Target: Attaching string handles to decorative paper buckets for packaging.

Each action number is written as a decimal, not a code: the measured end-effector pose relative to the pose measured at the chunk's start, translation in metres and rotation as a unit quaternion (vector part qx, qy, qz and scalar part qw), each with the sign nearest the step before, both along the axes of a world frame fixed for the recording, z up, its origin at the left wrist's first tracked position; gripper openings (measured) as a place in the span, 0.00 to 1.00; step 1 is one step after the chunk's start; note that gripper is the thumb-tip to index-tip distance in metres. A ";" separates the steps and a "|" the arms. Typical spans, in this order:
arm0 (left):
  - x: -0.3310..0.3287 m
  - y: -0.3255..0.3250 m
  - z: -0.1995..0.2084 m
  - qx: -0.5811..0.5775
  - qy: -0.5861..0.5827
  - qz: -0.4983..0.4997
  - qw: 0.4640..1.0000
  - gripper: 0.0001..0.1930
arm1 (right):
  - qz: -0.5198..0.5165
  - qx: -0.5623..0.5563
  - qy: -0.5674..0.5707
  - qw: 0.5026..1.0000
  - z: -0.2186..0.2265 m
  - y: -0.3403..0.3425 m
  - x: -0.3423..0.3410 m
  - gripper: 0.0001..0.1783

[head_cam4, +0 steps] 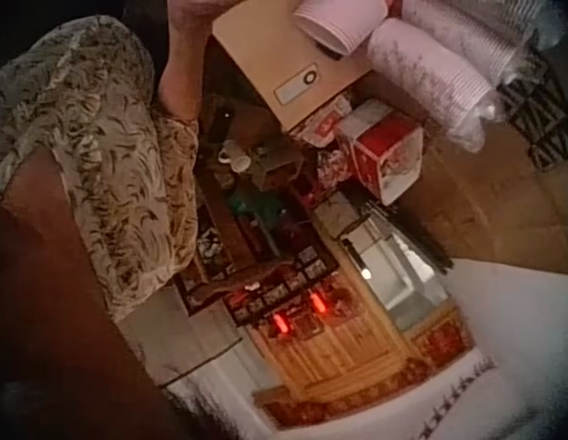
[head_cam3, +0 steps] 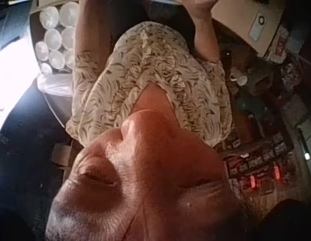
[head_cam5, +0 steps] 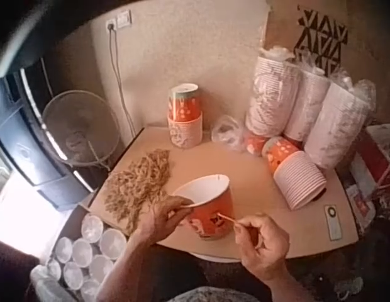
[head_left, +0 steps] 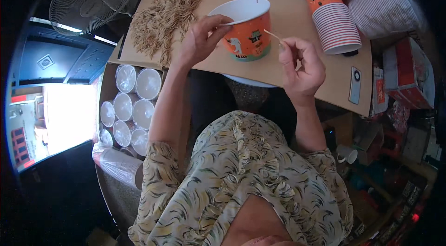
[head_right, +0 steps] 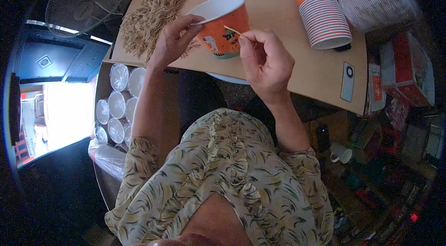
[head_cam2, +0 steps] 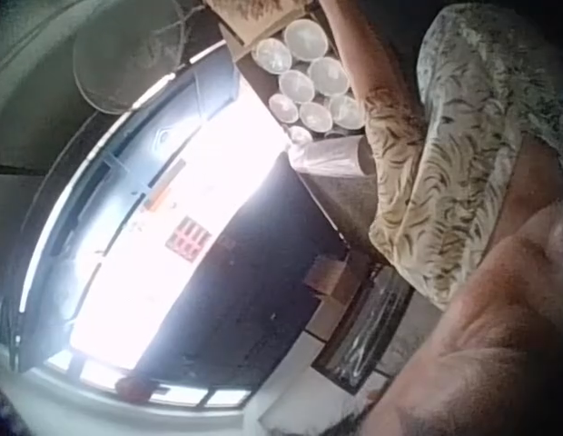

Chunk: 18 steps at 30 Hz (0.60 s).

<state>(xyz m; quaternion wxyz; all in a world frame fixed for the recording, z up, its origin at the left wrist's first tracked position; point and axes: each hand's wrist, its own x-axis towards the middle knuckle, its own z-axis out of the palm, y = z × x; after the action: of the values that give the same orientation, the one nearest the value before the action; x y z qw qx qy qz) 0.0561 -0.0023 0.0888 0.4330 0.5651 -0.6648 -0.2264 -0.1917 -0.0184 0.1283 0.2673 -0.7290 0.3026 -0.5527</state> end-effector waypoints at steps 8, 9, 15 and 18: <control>0.003 0.001 0.001 -0.021 -0.009 -0.031 0.999 0.09 | -0.109 -0.096 -0.020 0.989 0.023 -0.029 -0.023 0.05; 0.003 0.002 0.000 -0.036 -0.013 -0.045 0.998 0.09 | -0.152 -0.157 -0.013 0.976 0.037 -0.039 -0.026 0.06; 0.006 -0.008 -0.001 -0.023 -0.018 -0.100 0.995 0.10 | -0.077 -0.240 -0.224 0.941 0.118 -0.073 -0.024 0.08; 0.006 -0.006 0.012 0.100 0.002 -0.075 0.992 0.10 | -0.095 -0.205 -0.170 0.959 0.139 -0.076 -0.018 0.11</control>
<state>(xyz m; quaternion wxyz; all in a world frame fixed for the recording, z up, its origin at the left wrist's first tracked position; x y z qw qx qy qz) 0.0622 -0.0087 0.1008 0.3573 0.5539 -0.6782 -0.3248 -0.2097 -0.0941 0.2674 0.1062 -0.6313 0.2009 -0.7415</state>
